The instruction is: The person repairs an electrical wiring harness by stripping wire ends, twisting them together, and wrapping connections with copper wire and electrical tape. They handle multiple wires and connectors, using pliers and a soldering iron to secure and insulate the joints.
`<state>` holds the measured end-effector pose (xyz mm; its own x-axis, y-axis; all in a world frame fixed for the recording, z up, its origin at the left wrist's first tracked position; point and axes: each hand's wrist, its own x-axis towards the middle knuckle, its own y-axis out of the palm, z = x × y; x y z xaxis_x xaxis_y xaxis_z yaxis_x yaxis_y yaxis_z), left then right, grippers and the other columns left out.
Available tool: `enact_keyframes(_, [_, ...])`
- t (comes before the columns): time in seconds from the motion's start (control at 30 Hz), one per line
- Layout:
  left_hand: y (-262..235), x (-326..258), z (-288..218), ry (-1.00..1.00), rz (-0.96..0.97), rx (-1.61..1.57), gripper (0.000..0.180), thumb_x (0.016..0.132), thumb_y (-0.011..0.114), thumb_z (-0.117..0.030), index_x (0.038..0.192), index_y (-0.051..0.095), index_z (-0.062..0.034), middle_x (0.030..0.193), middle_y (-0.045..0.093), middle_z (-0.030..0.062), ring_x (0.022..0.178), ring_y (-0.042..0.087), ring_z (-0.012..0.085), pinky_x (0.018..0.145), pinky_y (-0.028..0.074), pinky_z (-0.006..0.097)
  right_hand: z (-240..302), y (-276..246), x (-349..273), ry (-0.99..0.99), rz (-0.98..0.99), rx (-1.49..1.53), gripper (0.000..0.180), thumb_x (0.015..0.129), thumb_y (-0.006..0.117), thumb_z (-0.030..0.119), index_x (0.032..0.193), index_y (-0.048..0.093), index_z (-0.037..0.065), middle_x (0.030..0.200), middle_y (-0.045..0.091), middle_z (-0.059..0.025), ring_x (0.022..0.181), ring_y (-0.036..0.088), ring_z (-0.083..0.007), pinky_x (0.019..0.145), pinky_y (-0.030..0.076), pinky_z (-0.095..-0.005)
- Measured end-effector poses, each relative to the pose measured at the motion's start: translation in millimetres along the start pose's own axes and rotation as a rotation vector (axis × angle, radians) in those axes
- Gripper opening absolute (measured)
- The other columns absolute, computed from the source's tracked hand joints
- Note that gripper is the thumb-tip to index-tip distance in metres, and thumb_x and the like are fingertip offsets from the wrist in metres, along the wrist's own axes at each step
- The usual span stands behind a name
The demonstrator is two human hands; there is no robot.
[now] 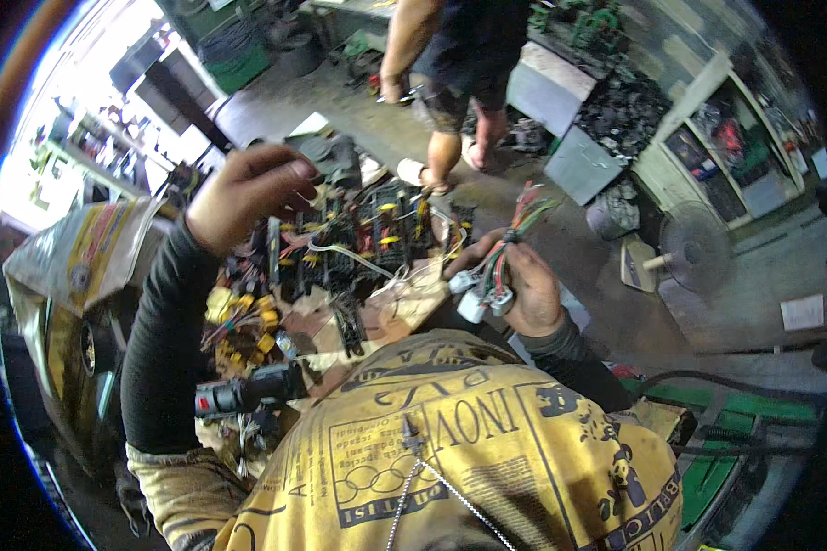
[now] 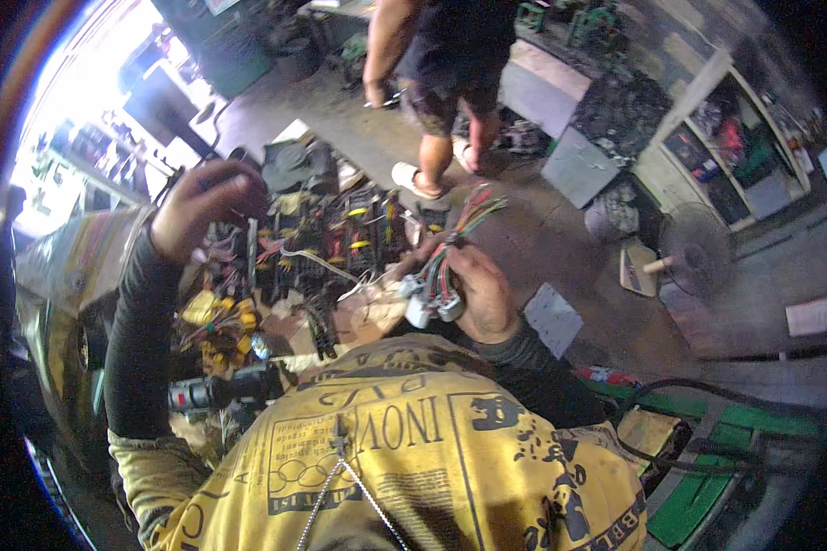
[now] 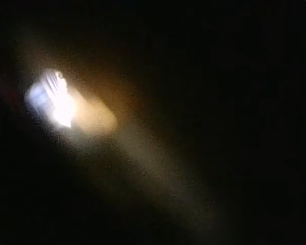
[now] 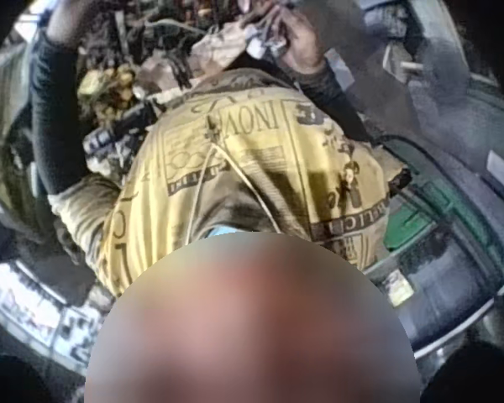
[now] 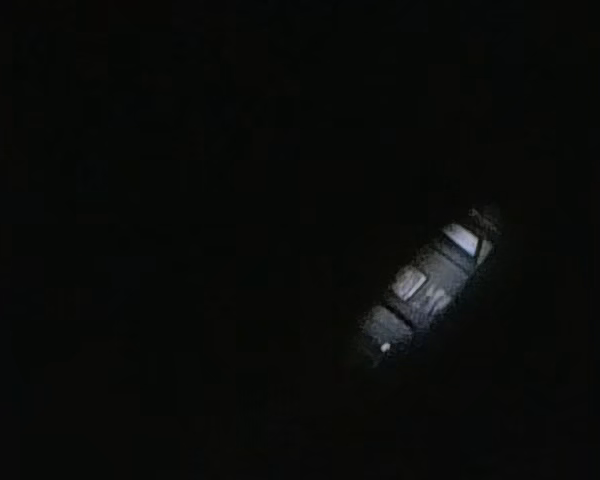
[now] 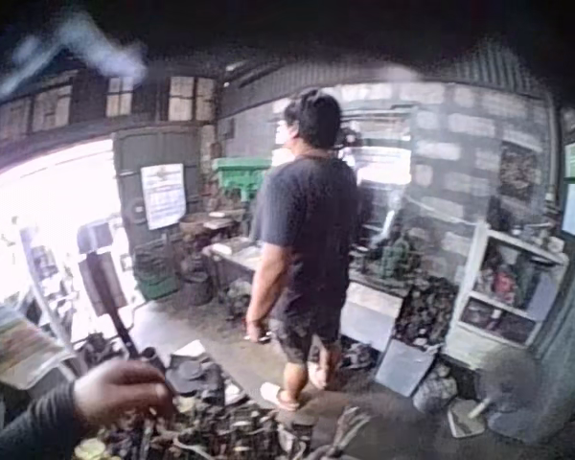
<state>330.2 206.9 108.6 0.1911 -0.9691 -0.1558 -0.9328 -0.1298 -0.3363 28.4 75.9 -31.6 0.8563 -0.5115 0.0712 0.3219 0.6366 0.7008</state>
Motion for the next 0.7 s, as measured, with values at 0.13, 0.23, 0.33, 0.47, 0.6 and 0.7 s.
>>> enact_keyframes(0.13, [85.0,25.4,-31.6,0.199,0.218,0.134,0.032,0.091,0.058,-0.022,0.111,0.057,0.0029,0.094,0.064,0.0145,0.085,0.059,0.0176,0.076,0.048,0.032,20.7,5.0,9.9,0.011,-0.04,0.06,0.037,0.091,0.04,0.031,0.109,0.051,0.0,0.1,0.062,-0.0252,0.092,0.063,-0.0329,0.085,0.049,-0.0414])
enact_keyframes(0.23, [129.4,58.1,-31.9,0.229,0.25,0.314,0.034,0.093,0.053,-0.017,0.12,0.05,0.0025,0.104,0.06,0.0139,0.094,0.058,0.0194,0.085,0.046,0.033,37.8,-5.0,17.3,0.009,-0.14,0.116,0.031,0.09,0.041,0.021,0.107,0.054,-0.001,0.098,0.064,-0.0158,0.086,0.063,-0.0223,0.081,0.049,-0.0325])
enact_keyframes(0.33, [171.5,101.3,-26.5,0.292,0.176,0.303,0.035,0.092,0.052,-0.017,0.122,0.048,0.0024,0.107,0.056,0.0173,0.1,0.056,0.0263,0.088,0.043,0.034,58.8,-36.7,23.3,0.044,-0.19,0.039,0.028,0.09,0.042,0.019,0.105,0.057,0.0,0.093,0.063,-0.0082,0.082,0.061,-0.0162,0.076,0.048,-0.0297])
enact_keyframes(0.47, [230.2,168.8,-24.6,0.325,0.147,0.112,0.034,0.094,0.049,-0.014,0.123,0.047,0.0037,0.107,0.058,0.0164,0.099,0.057,0.0234,0.089,0.043,0.033,97.8,-105.5,34.0,0.041,-0.089,0.112,0.023,0.092,0.049,0.02,0.101,0.061,0.002,0.092,0.064,-0.0036,0.084,0.059,-0.0111,0.076,0.046,-0.0261])
enact_keyframes(0.6, [305.2,270.8,-41.4,0.198,0.103,-0.147,0.033,0.096,0.045,-0.012,0.124,0.045,0.0045,0.099,0.06,0.008,0.093,0.053,0.0134,0.085,0.043,0.028,170.7,-202.7,59.5,-0.014,-0.003,-0.033,0.024,0.094,0.052,0.021,0.107,0.06,0.003,0.095,0.061,0.0008,0.089,0.056,-0.0081,0.081,0.043,-0.0232])
enact_keyframes(0.7, [362.3,364.3,-53.4,0.262,0.074,-0.242,0.044,0.098,0.043,-0.023,0.132,0.039,0.005,0.119,0.054,0.0132,0.111,0.048,0.0165,0.097,0.036,0.029,245.8,-283.1,80.1,-0.143,-0.148,-0.335,0.023,0.094,0.053,0.019,0.105,0.059,0.001,0.093,0.062,-0.0011,0.088,0.056,-0.0107,0.08,0.044,-0.0271])
